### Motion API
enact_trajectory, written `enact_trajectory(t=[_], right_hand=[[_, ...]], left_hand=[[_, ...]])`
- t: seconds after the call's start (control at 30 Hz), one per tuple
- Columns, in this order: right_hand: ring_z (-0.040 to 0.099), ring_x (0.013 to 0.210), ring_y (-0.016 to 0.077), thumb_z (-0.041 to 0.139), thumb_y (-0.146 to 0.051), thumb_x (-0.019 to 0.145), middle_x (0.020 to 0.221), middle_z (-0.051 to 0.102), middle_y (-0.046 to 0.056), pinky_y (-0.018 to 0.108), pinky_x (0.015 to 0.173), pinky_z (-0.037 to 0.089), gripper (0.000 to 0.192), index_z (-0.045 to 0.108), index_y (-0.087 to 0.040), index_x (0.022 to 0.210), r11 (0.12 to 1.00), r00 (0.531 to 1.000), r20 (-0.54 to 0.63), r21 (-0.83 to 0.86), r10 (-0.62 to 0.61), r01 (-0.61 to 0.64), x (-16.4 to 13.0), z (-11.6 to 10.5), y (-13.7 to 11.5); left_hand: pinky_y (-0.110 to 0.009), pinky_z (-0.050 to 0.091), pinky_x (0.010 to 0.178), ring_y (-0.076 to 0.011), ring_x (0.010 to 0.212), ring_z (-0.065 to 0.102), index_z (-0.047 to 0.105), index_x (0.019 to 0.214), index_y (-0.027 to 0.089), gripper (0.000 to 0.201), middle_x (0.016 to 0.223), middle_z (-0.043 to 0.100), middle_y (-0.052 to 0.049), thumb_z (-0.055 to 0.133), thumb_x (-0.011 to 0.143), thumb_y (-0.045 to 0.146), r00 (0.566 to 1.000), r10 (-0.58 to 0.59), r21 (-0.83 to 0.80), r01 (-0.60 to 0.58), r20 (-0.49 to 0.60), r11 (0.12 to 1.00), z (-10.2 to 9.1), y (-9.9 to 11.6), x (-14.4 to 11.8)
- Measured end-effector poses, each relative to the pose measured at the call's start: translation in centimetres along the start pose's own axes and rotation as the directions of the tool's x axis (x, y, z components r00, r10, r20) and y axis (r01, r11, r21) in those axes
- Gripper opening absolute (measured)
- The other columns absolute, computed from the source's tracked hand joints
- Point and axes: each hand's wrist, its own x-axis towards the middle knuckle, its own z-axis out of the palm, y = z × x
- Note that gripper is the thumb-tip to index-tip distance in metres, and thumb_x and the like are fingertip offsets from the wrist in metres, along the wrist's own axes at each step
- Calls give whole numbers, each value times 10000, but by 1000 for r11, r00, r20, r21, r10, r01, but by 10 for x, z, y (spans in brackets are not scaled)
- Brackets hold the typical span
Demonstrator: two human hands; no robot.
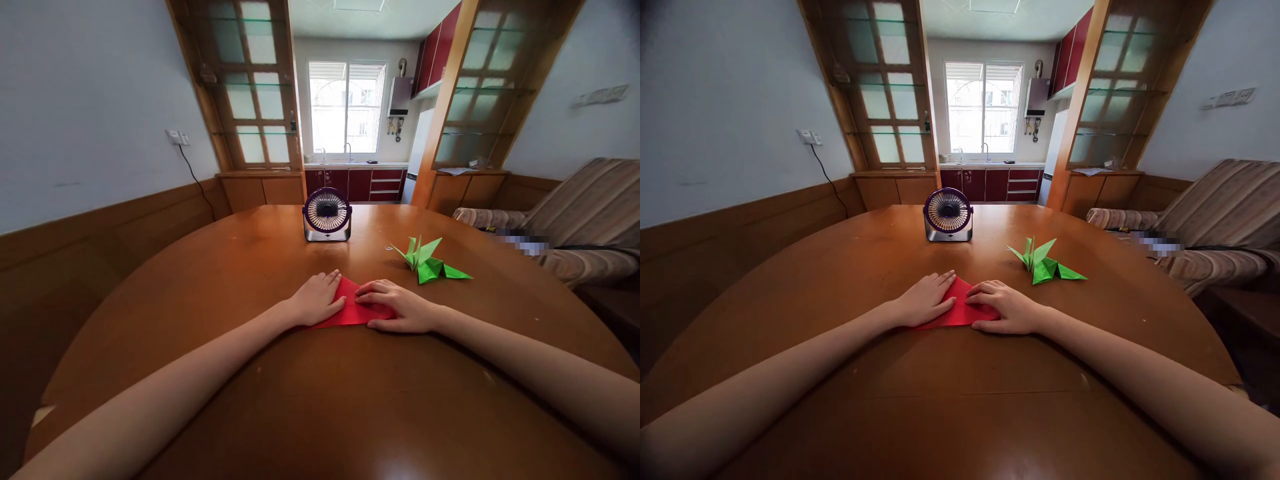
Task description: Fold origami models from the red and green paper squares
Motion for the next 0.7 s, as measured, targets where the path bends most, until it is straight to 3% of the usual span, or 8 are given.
enact_trajectory(t=[0.13, 0.3, 0.5, 0.7], right_hand=[[520, 1171, 263, 605, -429, 880, 1265, 560, 141, 473, 1029, 404, 445, 586, -182, 1249, 1000, 1000, 17, 0, 4, -4, 0, 0, 1], [520, 1175, 265, 608, -428, 878, 1267, 559, 140, 472, 1026, 408, 447, 586, -187, 1253, 1000, 1000, 19, 1, 8, -8, 0, -1, 0], [517, 1186, 257, 613, -420, 879, 1276, 563, 132, 454, 1040, 396, 443, 588, -187, 1254, 999, 999, 20, 27, 28, -29, 0, -1, -1], [514, 1198, 257, 605, -436, 886, 1279, 565, 121, 446, 1053, 378, 431, 601, -203, 1249, 994, 998, 31, 95, 55, -57, 1, -2, 0]], left_hand=[[-423, 301, 1088, -340, 1339, 398, 333, 1426, -24, 732, 1498, 327, -234, 317, 920, 505, 999, -41, -2, 41, 27, 999, -3, 2, 4], [-418, 317, 1071, -330, 1322, 407, 280, 1471, 45, 830, 1520, 312, -195, 416, 882, 613, 998, -12, -151, 20, 57, 988, -11, -5, -7], [-457, 298, 1071, -302, 1251, 422, 452, 1413, 230, 709, 1493, 404, -81, 494, 850, 661, 994, 107, -266, -106, -12, 958, -18, -12, -39], [-472, 301, 1066, -299, 1236, 414, 488, 1385, 294, 646, 1442, 466, -60, 593, 826, 600, 981, 189, -321, -193, -43, 927, -19, -15, -54]])
